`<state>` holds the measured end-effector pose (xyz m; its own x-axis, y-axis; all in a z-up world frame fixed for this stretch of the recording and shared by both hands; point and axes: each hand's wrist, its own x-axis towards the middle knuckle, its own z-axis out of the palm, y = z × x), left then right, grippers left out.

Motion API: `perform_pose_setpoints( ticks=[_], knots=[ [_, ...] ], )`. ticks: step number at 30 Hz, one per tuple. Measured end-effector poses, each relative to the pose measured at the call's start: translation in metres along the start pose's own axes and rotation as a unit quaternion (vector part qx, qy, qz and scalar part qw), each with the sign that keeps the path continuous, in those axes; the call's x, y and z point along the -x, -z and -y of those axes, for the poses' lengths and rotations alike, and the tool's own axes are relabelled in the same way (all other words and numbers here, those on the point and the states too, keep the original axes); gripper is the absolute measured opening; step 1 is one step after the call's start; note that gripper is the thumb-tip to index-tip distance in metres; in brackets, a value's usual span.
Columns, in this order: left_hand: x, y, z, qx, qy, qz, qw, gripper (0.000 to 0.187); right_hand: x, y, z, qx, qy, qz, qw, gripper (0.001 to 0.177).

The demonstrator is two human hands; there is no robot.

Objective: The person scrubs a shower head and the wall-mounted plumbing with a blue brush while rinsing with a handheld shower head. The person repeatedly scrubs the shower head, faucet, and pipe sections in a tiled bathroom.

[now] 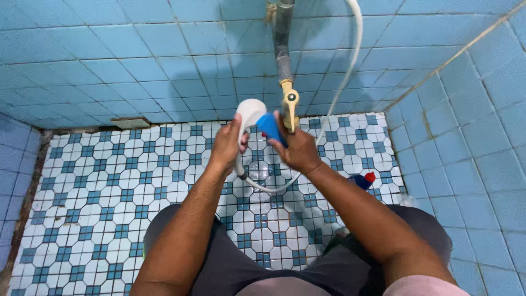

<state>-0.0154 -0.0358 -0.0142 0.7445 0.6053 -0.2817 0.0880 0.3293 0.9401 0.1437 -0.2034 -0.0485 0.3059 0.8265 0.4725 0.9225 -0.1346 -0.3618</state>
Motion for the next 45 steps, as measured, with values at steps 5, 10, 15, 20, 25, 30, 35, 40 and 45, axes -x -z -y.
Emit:
perform_pose_setpoints(
  ticks=[5, 10, 15, 20, 25, 30, 35, 40, 45],
  knots=[
    [0.007, -0.001, -0.012, -0.015, -0.039, -0.007, 0.999, 0.058, -0.001, 0.037, -0.029, -0.222, -0.268, -0.069, 0.935, 0.053],
    [-0.002, -0.014, -0.022, -0.02, -0.041, -0.029, 0.999, 0.056, -0.002, 0.082, -0.002, -0.384, -0.175, -0.131, 0.897, 0.049],
    [-0.011, -0.029, -0.017, -0.025, -0.058, -0.021, 0.998, 0.056, -0.006, 0.084, 0.033, -0.204, 0.031, -0.166, 0.964, 0.07],
    [-0.01, -0.035, -0.014, -0.021, -0.058, -0.034, 0.998, 0.056, -0.022, 0.085, 0.041, -0.323, -0.167, -0.101, 0.926, 0.07],
    [-0.006, -0.034, -0.009, -0.012, -0.073, -0.039, 0.997, 0.055, -0.022, 0.098, 0.054, -0.199, 0.038, -0.198, 0.959, 0.068],
    [-0.003, -0.031, -0.009, -0.04, -0.077, -0.051, 0.995, 0.056, -0.041, 0.123, 0.051, -0.27, 0.05, -0.13, 0.953, 0.064],
    [0.0, -0.026, -0.006, -0.038, -0.078, -0.051, 0.995, 0.055, -0.049, 0.173, 0.042, -0.211, 0.071, 0.029, 0.974, 0.059],
    [0.002, -0.025, -0.008, -0.04, -0.071, -0.051, 0.995, 0.056, -0.069, 0.19, 0.04, -0.113, 0.059, 0.052, 0.99, 0.056],
    [0.005, -0.022, -0.008, -0.054, -0.064, -0.068, 0.994, 0.06, -0.069, 0.186, 0.036, -0.171, 0.035, 0.017, 0.984, 0.055]
  ],
)
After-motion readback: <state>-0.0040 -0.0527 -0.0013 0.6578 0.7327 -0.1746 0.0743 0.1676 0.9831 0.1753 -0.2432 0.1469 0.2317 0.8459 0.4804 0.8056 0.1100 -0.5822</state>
